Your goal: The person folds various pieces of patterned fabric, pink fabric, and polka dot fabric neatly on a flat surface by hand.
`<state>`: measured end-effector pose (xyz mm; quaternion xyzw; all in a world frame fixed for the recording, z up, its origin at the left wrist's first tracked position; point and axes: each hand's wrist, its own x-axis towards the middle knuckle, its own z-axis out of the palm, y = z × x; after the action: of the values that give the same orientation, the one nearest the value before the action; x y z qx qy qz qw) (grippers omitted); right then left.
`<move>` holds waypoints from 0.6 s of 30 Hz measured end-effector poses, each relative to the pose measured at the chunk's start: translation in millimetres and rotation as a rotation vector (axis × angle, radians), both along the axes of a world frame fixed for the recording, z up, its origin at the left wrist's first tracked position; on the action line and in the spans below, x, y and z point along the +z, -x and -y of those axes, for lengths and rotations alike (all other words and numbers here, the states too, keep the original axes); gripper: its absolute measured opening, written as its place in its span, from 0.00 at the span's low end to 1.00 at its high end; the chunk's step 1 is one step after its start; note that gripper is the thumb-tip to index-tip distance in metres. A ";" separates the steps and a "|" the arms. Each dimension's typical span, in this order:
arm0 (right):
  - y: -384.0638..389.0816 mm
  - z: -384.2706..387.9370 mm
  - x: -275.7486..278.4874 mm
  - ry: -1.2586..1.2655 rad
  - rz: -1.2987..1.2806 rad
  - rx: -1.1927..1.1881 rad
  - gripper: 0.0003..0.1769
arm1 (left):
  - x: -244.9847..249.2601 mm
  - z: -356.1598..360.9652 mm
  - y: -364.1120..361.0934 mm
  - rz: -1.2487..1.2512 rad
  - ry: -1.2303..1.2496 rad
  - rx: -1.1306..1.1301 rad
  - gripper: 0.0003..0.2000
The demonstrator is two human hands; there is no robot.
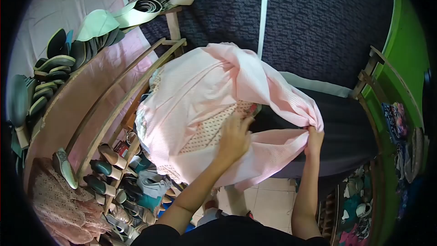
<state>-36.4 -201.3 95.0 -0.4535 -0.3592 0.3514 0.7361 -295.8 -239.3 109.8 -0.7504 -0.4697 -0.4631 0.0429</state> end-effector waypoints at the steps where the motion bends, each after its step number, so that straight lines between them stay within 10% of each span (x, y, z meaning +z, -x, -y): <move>1: -20.1 5.3 -5.3 0.006 0.012 -0.023 0.16 | -10.7 -3.0 -2.3 -0.097 -0.001 0.232 0.26; 9: -110.0 58.5 -42.9 0.033 0.227 -0.051 0.18 | -35.2 -32.7 -39.1 -0.309 -0.093 0.456 0.35; 13: -119.8 76.9 -60.3 0.265 0.494 0.231 0.21 | -56.2 -78.5 -72.4 -0.452 -0.272 0.430 0.32; 18: -93.7 76.2 -47.9 0.089 1.049 0.002 0.21 | -57.2 -96.7 -73.7 -0.696 -0.281 0.506 0.29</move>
<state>57.3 -277.5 47.1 -0.5991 -0.6645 0.0927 0.4369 -222.0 -142.7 52.6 -0.7100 -0.5284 -0.2177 0.4115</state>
